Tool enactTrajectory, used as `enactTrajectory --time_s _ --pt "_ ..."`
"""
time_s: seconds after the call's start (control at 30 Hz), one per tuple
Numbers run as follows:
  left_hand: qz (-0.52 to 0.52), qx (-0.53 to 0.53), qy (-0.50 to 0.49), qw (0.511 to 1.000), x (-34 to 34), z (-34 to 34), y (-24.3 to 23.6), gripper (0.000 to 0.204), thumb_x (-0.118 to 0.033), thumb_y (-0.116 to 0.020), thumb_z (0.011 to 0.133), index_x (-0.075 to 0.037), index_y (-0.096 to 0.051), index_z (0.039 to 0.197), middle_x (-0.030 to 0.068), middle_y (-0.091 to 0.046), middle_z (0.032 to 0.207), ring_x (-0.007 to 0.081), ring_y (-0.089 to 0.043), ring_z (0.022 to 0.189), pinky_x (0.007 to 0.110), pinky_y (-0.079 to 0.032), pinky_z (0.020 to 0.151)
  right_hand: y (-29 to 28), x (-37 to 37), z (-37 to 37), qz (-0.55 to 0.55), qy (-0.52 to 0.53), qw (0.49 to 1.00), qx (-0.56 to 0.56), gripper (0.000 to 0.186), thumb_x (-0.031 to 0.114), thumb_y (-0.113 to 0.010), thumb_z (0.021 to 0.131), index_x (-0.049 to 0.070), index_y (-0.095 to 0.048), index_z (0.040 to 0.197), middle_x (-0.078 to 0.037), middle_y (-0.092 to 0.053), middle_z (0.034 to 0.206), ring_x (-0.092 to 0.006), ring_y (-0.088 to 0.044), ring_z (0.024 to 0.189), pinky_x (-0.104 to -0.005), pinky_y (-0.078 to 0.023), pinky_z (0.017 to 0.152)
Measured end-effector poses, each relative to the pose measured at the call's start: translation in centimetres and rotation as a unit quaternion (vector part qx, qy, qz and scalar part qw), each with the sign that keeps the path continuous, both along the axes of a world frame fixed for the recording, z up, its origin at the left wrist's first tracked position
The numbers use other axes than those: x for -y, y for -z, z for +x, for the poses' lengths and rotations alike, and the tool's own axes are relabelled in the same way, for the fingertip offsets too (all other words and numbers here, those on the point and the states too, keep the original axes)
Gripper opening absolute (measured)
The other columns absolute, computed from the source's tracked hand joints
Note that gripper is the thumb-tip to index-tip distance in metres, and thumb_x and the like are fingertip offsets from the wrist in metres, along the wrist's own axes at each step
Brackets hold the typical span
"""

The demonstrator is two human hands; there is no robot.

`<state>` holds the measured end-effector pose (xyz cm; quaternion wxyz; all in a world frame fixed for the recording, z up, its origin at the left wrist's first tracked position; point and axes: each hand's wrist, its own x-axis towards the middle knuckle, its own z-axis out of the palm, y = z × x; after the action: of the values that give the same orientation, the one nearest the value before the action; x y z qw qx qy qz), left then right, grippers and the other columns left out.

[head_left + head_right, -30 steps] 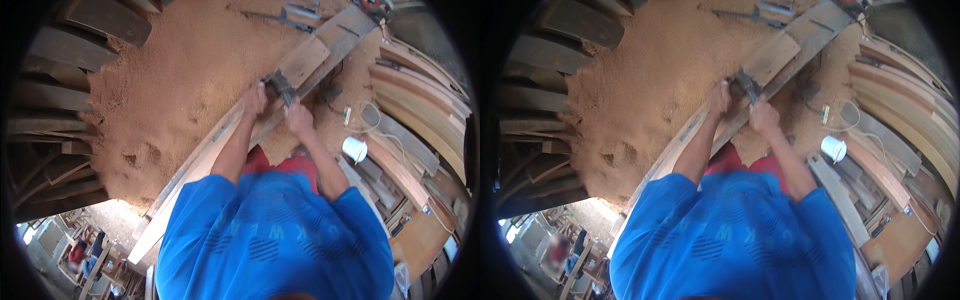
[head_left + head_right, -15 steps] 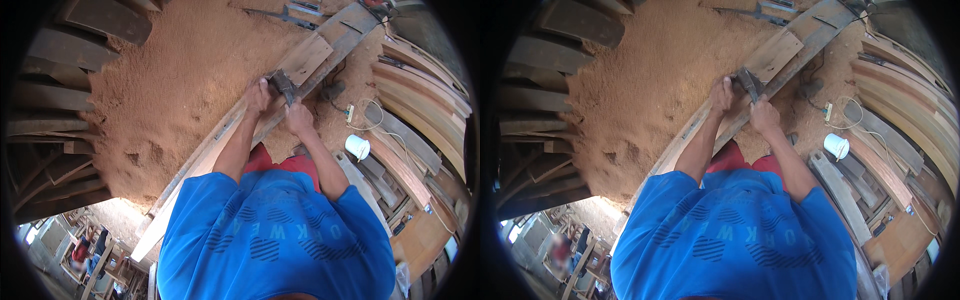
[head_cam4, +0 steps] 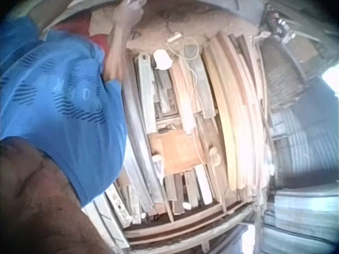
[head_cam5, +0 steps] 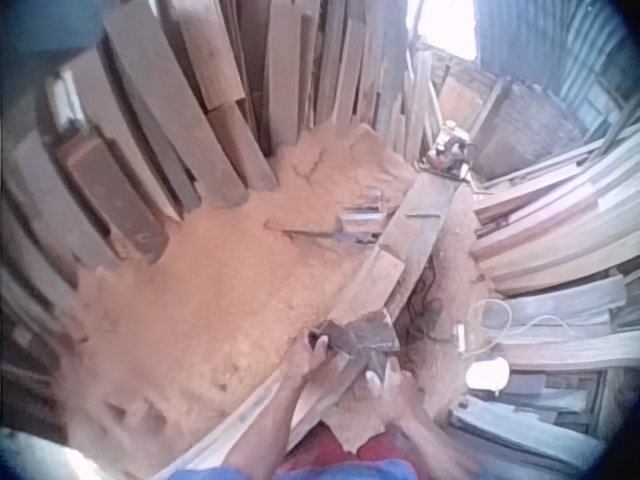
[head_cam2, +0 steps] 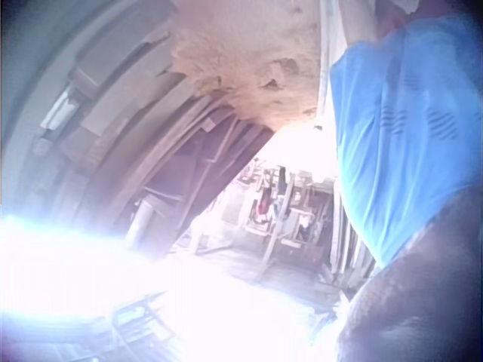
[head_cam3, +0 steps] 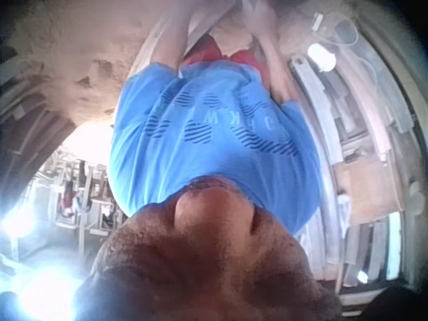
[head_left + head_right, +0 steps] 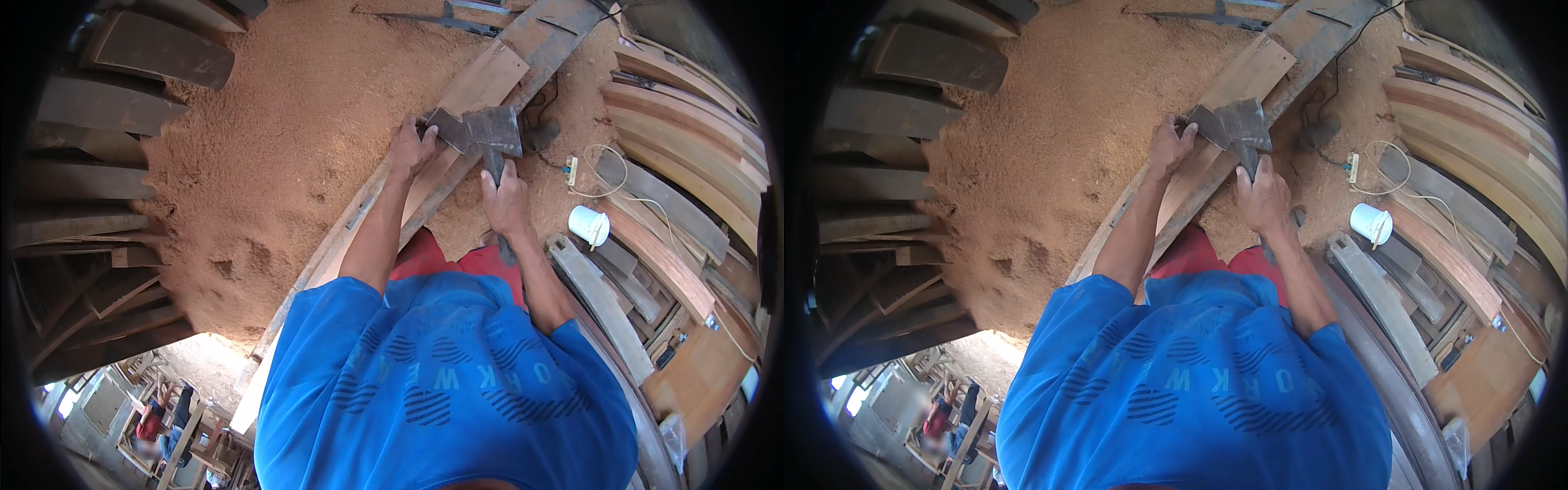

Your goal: The person uses a chisel and mallet to carve and shape a long wooden plank, then switches to an electric planer to smooth the surface. The person repeatedly strikes the chisel and moves along the plank, generating sawdust.

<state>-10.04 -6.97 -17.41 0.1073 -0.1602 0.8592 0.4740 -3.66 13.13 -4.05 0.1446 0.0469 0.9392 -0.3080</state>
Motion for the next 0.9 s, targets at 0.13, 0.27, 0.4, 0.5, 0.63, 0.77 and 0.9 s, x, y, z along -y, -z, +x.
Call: enactTrajectory --time_s 0.13,0.27,0.4,0.5,0.63,0.77,0.9 --pt "0.046 0.001 0.022 0.999 -0.2 -0.3 0.1 0.04 -0.036 -0.071 0.091 -0.006 -0.065 0.117 0.0229 -0.072 0.11 0.0398 -0.067 0.107 0.05 -0.053 0.094 4.4 -0.7 1.4 0.107 -0.032 0.992 0.065 0.036 0.032 -0.058 0.102 -0.003 -0.052 0.11 -0.033 -0.069 0.09 -0.0537 -0.068 0.088 -0.0614 -0.052 0.08" --pt "0.018 -0.034 0.003 0.999 0.2 -0.9 1.2 0.041 -0.035 -0.071 0.09 -0.004 -0.066 0.116 0.0225 -0.073 0.107 0.0415 -0.069 0.101 0.05 -0.054 0.092 3.9 -0.9 -0.6 0.09 -0.089 0.99 0.07 0.036 0.031 -0.058 0.102 -0.003 -0.051 0.111 -0.034 -0.069 0.09 -0.0531 -0.069 0.088 -0.0611 -0.053 0.079" --pt "0.029 -0.004 0.008 1.0 -0.3 -0.5 0.4 0.04 -0.035 -0.071 0.089 -0.004 -0.066 0.115 0.0224 -0.073 0.108 0.0416 -0.068 0.104 0.05 -0.053 0.093 2.9 -0.4 1.5 0.085 -0.038 0.994 0.054 0.035 0.031 -0.057 0.102 -0.003 -0.051 0.11 -0.034 -0.069 0.089 -0.0533 -0.069 0.087 -0.0612 -0.053 0.078" --pt "0.044 -0.003 0.008 0.999 -0.2 -0.6 1.2 0.042 -0.036 -0.071 0.09 -0.005 -0.066 0.117 0.0214 -0.073 0.109 0.04 -0.066 0.109 0.049 -0.051 0.096 4.6 -1.2 1.2 0.1 -0.061 0.99 0.081 0.036 0.031 -0.058 0.102 -0.004 -0.05 0.11 -0.035 -0.068 0.088 -0.0542 -0.068 0.086 -0.0611 -0.052 0.077" --pt "0.054 -0.004 0.006 0.999 -0.1 -0.2 0.9 0.038 -0.036 -0.063 0.094 -0.006 -0.067 0.118 0.0212 -0.072 0.113 0.04 -0.064 0.113 0.049 -0.049 0.099 3.5 -1.5 -0.1 0.066 -0.078 0.992 0.078 0.037 0.03 -0.058 0.102 -0.005 -0.05 0.113 -0.035 -0.068 0.087 -0.0548 -0.067 0.088 -0.061 -0.052 0.079" --pt "0.04 -0.001 0.004 0.999 0.5 0.7 0.9 0.036 -0.033 -0.051 0.099 -0.008 -0.066 0.121 0.0222 -0.07 0.117 0.0411 -0.06 0.116 0.049 -0.046 0.102 1.0 1.2 -0.8 -0.005 -0.024 1.0 0.008 0.041 0.031 -0.058 0.102 -0.006 -0.05 0.117 -0.035 -0.068 0.089 -0.055 -0.067 0.09 -0.0616 -0.051 0.081" --pt "0.008 -0.036 0.027 0.999 0.3 0.9 -0.4 0.036 -0.03 -0.047 0.1 -0.009 -0.066 0.122 0.023 -0.068 0.118 0.0421 -0.059 0.114 0.05 -0.045 0.103 5.5 2.3 -2.1 0.059 -0.033 0.997 0.048 0.043 0.032 -0.059 0.101 -0.006 -0.051 0.118 -0.037 -0.068 0.096 -0.0551 -0.066 0.094 -0.0611 -0.051 0.083"
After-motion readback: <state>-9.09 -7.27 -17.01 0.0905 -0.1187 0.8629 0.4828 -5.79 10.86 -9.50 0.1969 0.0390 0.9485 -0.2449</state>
